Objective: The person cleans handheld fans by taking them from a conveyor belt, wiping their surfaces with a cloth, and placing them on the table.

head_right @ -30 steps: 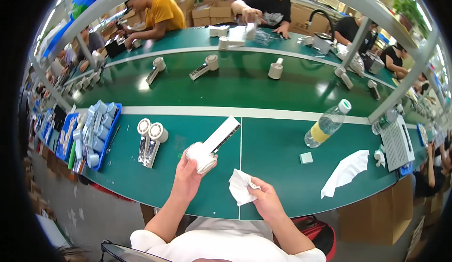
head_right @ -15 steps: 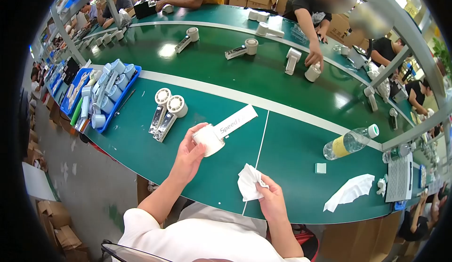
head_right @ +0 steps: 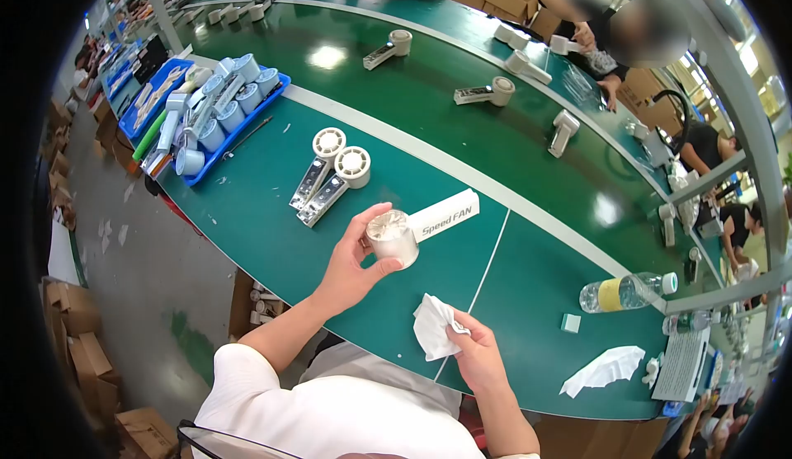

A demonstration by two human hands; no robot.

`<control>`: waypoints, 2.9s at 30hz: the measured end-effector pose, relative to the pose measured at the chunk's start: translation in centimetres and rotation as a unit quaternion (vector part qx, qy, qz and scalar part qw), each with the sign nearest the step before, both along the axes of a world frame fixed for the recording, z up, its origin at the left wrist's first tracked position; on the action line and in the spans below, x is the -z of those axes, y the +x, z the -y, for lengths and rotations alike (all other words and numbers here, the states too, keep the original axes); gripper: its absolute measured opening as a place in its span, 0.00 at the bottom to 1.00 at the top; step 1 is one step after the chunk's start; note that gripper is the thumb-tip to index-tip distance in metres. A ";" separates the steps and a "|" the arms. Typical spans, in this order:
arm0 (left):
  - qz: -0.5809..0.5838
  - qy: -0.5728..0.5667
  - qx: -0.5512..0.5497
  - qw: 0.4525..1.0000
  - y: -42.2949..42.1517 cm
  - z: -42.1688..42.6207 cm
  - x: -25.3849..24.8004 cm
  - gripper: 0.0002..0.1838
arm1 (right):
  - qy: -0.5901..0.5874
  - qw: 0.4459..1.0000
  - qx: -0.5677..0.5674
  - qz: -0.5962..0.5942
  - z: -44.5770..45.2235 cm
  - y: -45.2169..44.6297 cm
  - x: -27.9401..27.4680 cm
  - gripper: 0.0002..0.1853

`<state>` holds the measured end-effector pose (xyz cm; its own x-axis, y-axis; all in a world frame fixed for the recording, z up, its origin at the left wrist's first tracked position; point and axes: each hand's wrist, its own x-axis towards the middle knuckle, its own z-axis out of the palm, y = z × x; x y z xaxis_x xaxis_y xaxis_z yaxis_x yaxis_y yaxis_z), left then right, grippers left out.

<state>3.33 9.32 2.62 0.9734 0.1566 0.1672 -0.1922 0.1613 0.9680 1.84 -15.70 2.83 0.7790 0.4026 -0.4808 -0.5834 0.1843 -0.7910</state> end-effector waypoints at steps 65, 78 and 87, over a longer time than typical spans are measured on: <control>-0.176 -0.156 0.292 0.927 5.6 0.6 3.0 0.27 | -0.067 0.908 0.123 0.396 -15.7 25.7 -13.4 0.23; -0.117 -0.255 0.221 0.934 5.2 0.1 0.8 0.30 | -0.191 0.934 0.113 0.281 1.2 19.8 -2.1 0.20; 0.354 0.368 0.026 0.859 4.6 1.1 1.5 0.33 | 0.067 0.990 0.085 0.088 0.7 11.9 -3.7 0.20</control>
